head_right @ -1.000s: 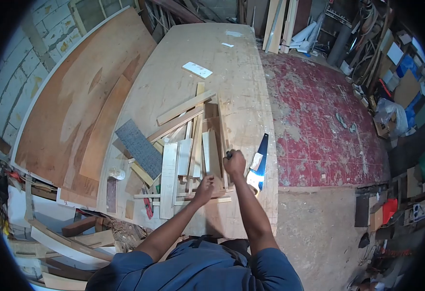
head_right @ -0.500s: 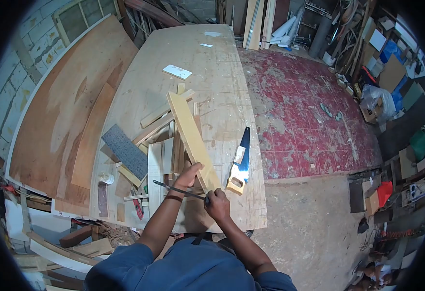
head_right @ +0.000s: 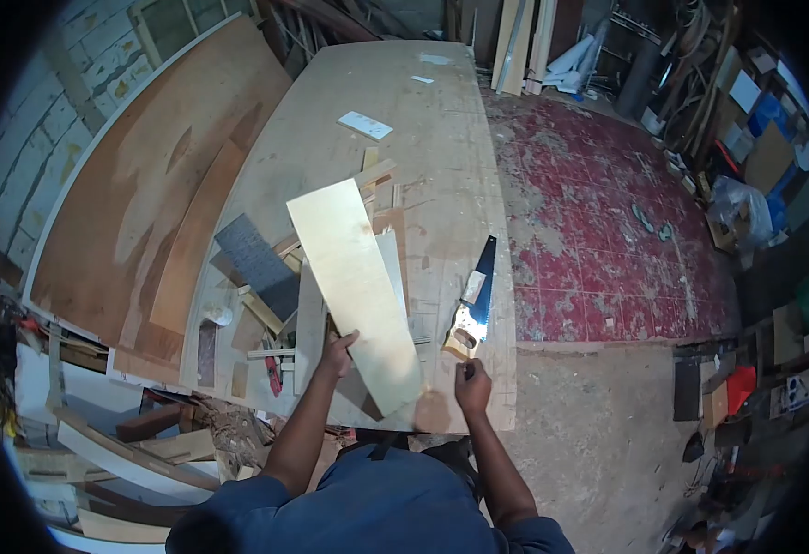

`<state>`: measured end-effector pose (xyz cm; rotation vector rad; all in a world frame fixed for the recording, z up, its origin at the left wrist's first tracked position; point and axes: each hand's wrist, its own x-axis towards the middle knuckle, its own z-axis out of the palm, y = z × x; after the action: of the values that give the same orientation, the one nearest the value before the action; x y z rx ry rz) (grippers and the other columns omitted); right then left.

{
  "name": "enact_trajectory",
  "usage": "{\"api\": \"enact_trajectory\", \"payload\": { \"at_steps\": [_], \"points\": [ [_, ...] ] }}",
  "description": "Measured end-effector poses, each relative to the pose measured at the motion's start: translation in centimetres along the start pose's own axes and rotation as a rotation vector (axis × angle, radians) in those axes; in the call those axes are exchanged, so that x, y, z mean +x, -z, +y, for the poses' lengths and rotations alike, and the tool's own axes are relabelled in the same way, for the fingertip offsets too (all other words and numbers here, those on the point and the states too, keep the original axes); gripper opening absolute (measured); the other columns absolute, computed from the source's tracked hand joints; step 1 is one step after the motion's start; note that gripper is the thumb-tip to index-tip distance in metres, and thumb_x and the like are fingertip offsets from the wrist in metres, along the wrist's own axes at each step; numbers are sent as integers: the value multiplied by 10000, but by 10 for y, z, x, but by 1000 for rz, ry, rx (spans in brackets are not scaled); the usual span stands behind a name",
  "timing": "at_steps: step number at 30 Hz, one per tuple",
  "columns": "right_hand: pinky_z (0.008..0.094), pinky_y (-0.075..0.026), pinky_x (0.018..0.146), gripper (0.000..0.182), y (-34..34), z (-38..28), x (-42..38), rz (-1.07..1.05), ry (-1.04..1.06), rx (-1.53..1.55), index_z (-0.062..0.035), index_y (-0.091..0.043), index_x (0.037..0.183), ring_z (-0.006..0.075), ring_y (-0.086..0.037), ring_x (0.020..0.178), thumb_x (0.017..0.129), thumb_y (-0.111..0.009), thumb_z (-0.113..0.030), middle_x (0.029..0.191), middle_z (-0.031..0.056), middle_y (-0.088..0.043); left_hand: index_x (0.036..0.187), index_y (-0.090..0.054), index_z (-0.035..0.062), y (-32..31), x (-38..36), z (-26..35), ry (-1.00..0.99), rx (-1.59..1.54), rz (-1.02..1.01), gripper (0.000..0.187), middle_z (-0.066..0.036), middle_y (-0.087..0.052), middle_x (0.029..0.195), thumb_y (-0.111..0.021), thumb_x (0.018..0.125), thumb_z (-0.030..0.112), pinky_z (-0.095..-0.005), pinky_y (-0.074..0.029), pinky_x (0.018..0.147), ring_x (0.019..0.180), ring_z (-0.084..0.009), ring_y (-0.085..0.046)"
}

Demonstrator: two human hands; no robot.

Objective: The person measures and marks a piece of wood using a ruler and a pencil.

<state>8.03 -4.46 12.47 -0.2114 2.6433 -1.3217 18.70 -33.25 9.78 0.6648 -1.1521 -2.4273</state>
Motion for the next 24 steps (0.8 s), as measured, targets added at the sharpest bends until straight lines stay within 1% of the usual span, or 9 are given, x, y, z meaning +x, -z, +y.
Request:
{"api": "enact_trajectory", "payload": {
  "at_steps": [2,3,7,10,12,14,18,21,24],
  "points": [
    [386,-478,596,177,-10,31,17,31,20,-132,-12,-600,934,263,-599,597,815,-646,-135,685,150,-601,1248,-528,22,27,-4,17,-63,44,39,438,-87,-603,1170,-676,863,167,-354,-467,910,1045,-192,-593],
    [438,-487,680,229,-16,38,24,-13,-6,-150,8,-590,988,343,-638,722,810,-596,-136,767,211,-624,1241,-537,27,37,-5,24,-120,90,71,431,-77,-603,1167,-680,870,194,-344,-466,901,1032,-171,-588],
    [465,-487,748,232,-70,48,60,-175,135,-153,34,-596,978,442,-614,896,807,-556,-117,901,278,-637,1187,-583,23,48,-32,70,-171,324,208,377,-64,-632,1114,-648,907,267,-326,-456,886,1004,-138,-576],
    [461,-491,826,394,-107,17,86,-262,25,-8,23,-585,1100,408,-618,963,749,-634,-150,1021,260,-642,1164,-592,7,44,-53,100,-240,449,229,376,-74,-639,1099,-639,914,284,-320,-452,884,997,-140,-574],
    [462,-475,887,549,-128,6,97,-160,295,114,5,-514,1232,398,-589,1050,735,-678,-160,1150,264,-600,1172,-582,-9,62,-53,104,-211,464,272,392,-83,-637,1101,-631,920,287,-323,-449,890,997,-151,-575],
    [482,-466,905,620,-127,-6,101,-102,475,-139,-17,-455,1299,409,-564,1067,742,-682,-165,1192,267,-562,1201,-573,-11,73,-59,110,-157,623,253,411,-87,-636,1124,-620,927,291,-330,-442,909,1018,-163,-574],
    [478,-491,837,465,-106,4,84,-154,266,-450,-40,-521,1138,390,-550,1042,731,-696,-182,1089,204,-557,1234,-562,-9,64,-73,125,-137,719,209,432,-91,-631,1153,-618,927,289,-330,-435,929,1043,-169,-570],
    [465,-507,809,426,-101,47,73,-111,390,-649,-40,-516,1120,373,-520,1097,746,-677,-165,1120,200,-534,1248,-559,-9,61,-75,128,-122,696,184,448,-98,-627,1173,-624,922,291,-326,-432,939,1062,-169,-566],
    [474,-494,826,444,-84,58,64,-130,284,-689,-46,-506,1181,358,-503,1123,767,-638,-136,1156,190,-536,1328,-488,3,55,-73,128,1,661,67,492,-106,-562,1286,-605,932,271,-342,-363,1024,1180,-184,-497]
  ]
}}
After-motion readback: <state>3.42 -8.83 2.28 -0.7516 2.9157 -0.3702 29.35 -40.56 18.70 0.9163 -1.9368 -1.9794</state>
